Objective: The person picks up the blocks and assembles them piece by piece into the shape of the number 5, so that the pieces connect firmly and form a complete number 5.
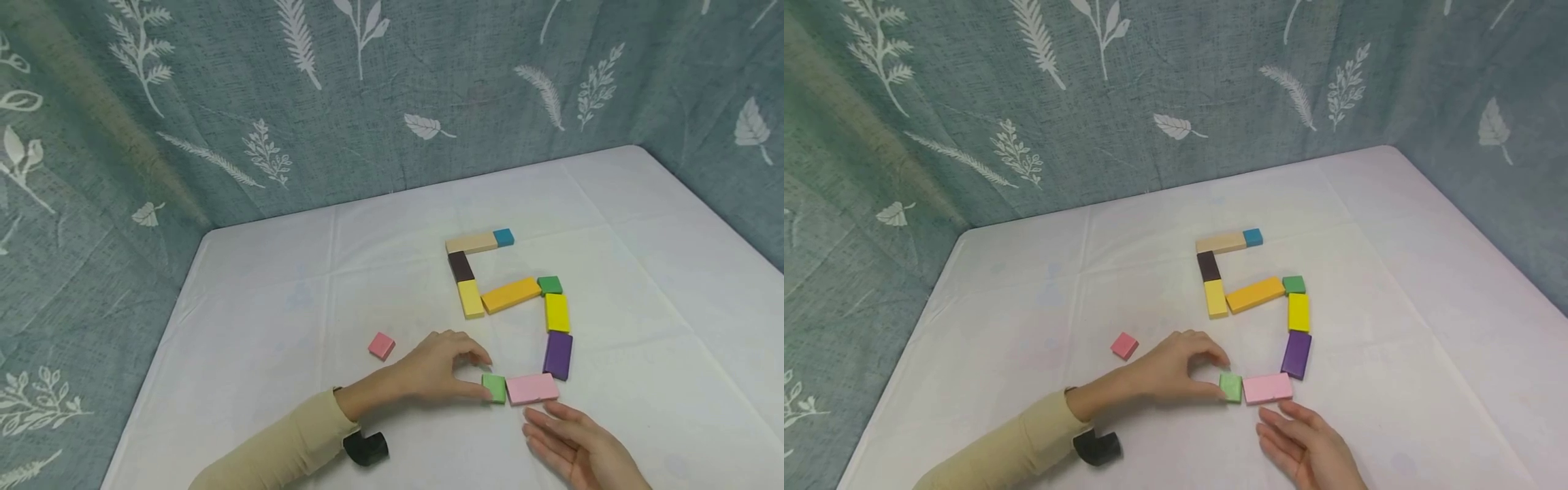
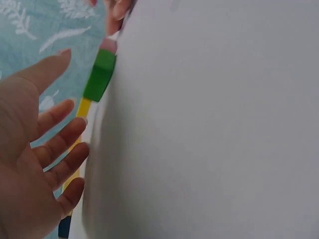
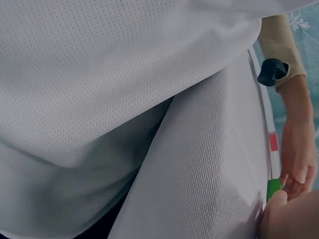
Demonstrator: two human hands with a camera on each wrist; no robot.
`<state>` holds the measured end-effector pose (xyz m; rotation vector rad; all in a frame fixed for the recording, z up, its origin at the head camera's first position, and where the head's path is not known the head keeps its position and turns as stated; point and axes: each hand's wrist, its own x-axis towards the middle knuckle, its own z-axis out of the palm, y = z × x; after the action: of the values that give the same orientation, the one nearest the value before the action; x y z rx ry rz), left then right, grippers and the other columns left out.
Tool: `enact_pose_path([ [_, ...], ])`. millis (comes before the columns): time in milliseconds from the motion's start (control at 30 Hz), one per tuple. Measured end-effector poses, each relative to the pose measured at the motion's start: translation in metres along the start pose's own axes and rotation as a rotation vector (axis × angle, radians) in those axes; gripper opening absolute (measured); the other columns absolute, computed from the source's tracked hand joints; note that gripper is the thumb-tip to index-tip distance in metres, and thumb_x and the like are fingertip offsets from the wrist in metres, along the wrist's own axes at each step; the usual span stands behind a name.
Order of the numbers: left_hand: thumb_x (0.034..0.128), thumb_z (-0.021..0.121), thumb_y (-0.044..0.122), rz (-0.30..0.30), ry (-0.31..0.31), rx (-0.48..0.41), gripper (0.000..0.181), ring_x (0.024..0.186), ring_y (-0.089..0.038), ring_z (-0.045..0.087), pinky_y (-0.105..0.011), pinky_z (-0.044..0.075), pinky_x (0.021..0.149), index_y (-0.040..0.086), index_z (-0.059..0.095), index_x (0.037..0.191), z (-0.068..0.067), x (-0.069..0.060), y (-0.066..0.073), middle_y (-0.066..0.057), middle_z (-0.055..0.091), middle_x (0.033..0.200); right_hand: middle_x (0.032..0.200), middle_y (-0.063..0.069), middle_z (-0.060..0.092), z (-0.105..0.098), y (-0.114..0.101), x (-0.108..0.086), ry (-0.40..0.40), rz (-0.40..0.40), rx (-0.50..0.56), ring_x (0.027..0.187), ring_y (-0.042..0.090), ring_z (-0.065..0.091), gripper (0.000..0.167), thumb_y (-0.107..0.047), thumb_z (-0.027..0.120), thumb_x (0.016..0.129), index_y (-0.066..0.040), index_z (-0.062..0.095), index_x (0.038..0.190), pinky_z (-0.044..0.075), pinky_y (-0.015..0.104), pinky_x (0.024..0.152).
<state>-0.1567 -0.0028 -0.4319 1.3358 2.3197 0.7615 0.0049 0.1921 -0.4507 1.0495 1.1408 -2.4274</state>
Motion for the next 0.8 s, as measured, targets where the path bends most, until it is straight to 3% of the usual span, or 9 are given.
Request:
enact_pose_path([
  [167, 0.0796, 0.078, 0.033, -0.062, 0.01, -0.192, 0.037, 0.095, -0.003, 0.051, -0.021, 0.042, 0.088, 0.019, 0.066, 0.111, -0.011, -0.005, -0.004, 0.013, 0.06, 0.101, 0.105, 0.013, 0.065, -0.002, 0.0, 0.0, 0.013, 0.021, -0.007, 0.102, 0.031, 0.063, 0.053, -0.011, 0.043, 0.102, 0.005, 0.016, 0.146, 0.044, 0.046, 0.097],
  [300, 0.0852, 0.073, 0.03, -0.108, 0.028, -0.314, 0.033, 0.101, -0.008, 0.052, -0.03, 0.041, 0.092, 0.016, 0.064, 0.114, -0.025, -0.011, -0.007, 0.008, 0.062, 0.106, 0.103, 0.014, 0.066, -0.004, 0.002, 0.002, 0.035, 0.052, -0.009, 0.103, 0.032, 0.062, 0.056, -0.013, 0.046, 0.102, 0.004, 0.016, 0.146, 0.044, 0.046, 0.096],
  [533, 0.0958, 0.058, 0.025, -0.169, 0.13, -0.48, 0.031, 0.105, -0.016, 0.055, -0.037, 0.044, 0.09, 0.006, 0.062, 0.12, -0.058, -0.024, -0.026, -0.003, 0.063, 0.111, 0.102, 0.015, 0.066, -0.007, 0.003, 0.006, 0.057, 0.086, -0.01, 0.105, 0.034, 0.061, 0.056, -0.014, 0.048, 0.101, 0.003, 0.018, 0.146, 0.045, 0.045, 0.096],
  [633, 0.0987, 0.052, 0.027, -0.252, 0.167, -0.61, 0.037, 0.11, -0.025, 0.054, -0.041, 0.044, 0.094, 0.001, 0.057, 0.125, -0.07, -0.03, -0.038, -0.011, 0.06, 0.119, 0.101, 0.015, 0.065, -0.005, 0.001, 0.004, 0.053, 0.096, -0.013, 0.105, 0.035, 0.061, 0.058, -0.014, 0.047, 0.101, 0.004, 0.015, 0.147, 0.044, 0.046, 0.096],
  [800, 0.1006, 0.046, 0.033, -0.382, 0.217, -0.83, 0.049, 0.113, -0.029, 0.052, -0.041, 0.044, 0.095, -0.002, 0.047, 0.134, -0.083, -0.043, -0.061, -0.011, 0.056, 0.119, 0.101, 0.017, 0.065, -0.004, 0.001, -0.001, 0.013, 0.125, 0.016, 0.104, 0.036, 0.061, 0.053, -0.012, 0.048, 0.101, 0.006, 0.021, 0.143, 0.042, 0.046, 0.099],
])
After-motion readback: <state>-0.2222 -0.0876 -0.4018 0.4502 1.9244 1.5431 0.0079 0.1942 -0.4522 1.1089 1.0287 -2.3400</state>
